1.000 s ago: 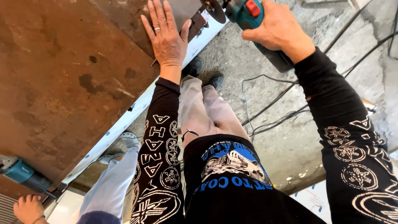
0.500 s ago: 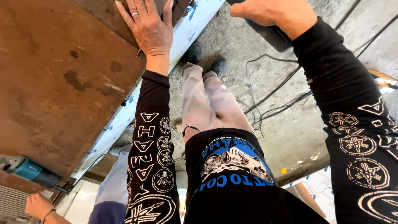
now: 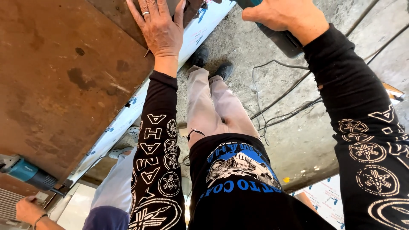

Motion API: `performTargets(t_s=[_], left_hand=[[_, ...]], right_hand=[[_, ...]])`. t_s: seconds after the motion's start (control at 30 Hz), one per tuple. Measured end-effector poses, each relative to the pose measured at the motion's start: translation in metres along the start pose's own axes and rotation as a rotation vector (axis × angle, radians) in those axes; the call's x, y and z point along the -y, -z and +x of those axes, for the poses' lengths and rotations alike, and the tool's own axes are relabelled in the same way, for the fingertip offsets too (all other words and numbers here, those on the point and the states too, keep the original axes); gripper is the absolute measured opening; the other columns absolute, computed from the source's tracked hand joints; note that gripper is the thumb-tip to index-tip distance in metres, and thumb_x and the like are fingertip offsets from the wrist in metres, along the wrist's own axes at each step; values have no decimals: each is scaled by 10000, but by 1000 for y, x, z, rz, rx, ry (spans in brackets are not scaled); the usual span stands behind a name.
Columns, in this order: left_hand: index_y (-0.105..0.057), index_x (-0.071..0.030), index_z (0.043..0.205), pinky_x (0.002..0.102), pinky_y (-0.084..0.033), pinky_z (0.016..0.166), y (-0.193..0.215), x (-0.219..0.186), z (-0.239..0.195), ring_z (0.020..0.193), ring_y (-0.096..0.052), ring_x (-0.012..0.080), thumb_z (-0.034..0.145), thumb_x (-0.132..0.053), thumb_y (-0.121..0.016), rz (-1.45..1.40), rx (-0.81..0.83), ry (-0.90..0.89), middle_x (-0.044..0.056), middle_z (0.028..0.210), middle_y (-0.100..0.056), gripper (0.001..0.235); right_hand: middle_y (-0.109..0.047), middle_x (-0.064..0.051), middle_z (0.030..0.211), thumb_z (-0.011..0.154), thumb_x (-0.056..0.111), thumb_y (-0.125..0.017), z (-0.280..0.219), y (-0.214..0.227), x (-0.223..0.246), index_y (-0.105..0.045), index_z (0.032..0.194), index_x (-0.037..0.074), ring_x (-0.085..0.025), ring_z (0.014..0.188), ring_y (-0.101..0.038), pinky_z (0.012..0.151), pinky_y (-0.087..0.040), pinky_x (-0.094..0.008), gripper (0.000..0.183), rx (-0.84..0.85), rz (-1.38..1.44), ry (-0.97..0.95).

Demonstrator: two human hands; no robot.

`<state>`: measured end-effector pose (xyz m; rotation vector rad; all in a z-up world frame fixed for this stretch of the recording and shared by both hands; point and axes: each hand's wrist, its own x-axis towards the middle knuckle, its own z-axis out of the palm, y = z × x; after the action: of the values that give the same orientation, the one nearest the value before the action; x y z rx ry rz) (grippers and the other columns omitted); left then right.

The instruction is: The person measures a metal sheet, marks it, and then uses an angle grinder to cut or grind it.

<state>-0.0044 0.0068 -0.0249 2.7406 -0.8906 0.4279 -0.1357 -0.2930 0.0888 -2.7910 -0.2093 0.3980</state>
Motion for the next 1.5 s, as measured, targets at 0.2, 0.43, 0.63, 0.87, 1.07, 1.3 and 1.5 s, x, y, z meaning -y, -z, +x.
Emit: performTargets(t_s=[0.2, 0.43, 0.63, 0.87, 1.07, 1.3, 1.5], left_hand=[[-298, -47, 1614, 577, -144, 1327, 5, -2, 5, 1554, -252, 363, 1165, -571, -476, -15, 94, 42, 184, 1654, -287, 713], [-382, -40, 1572, 590, -165, 1297, 11, -5, 10, 1518, -312, 369, 1160, -595, -500, -28, 142, 69, 183, 1616, -362, 700], [-407, -39, 1560, 591, -172, 1286, 13, -5, 12, 1511, -323, 368, 1153, -592, -492, -24, 171, 74, 186, 1607, -374, 692], [-367, -49, 1588, 586, -160, 1304, 10, -4, 8, 1534, -289, 355, 1179, -587, -489, -16, 119, 46, 178, 1634, -332, 686], [-298, -56, 1624, 584, -140, 1323, 6, -3, 6, 1564, -245, 340, 1164, -545, -483, -27, 63, 30, 169, 1664, -281, 696], [-269, -63, 1638, 586, -144, 1321, 9, -4, 8, 1575, -228, 336, 1160, -543, -504, -45, 61, 37, 173, 1674, -270, 717], [-257, -67, 1640, 591, -133, 1319, 6, -3, 6, 1580, -205, 340, 1167, -551, -520, -61, 50, 34, 170, 1679, -254, 726]], right_hand=[[-676, -157, 804, 968, 401, -759, 3, 13, 8, -725, 1082, 57, -310, 657, -660, 612, -536, -426, 364, 22, 263, -288], [-680, -135, 826, 918, 297, -735, 4, 21, 10, -769, 1030, 150, -314, 676, -666, 611, -542, -420, 188, -12, 7, -47], [-668, -165, 794, 962, 390, -727, 13, 28, 13, -738, 1051, 93, -330, 659, -652, 642, -533, -432, 310, 94, 168, -261], [-678, -197, 773, 923, 413, -739, 18, 36, 19, -740, 1010, 38, -341, 631, -648, 594, -516, -457, 384, 19, 299, -288], [-674, -193, 805, 928, 434, -767, 23, 28, 13, -731, 1038, 16, -344, 652, -647, 627, -529, -451, 433, -17, 280, -273], [-692, -211, 837, 881, 478, -803, 31, 28, 13, -730, 1079, 25, -367, 700, -678, 663, -552, -464, 500, -12, 217, -354], [-695, -216, 846, 874, 431, -796, 36, 39, 19, -734, 1070, 36, -373, 727, -685, 680, -556, -458, 445, 10, 194, -296]])
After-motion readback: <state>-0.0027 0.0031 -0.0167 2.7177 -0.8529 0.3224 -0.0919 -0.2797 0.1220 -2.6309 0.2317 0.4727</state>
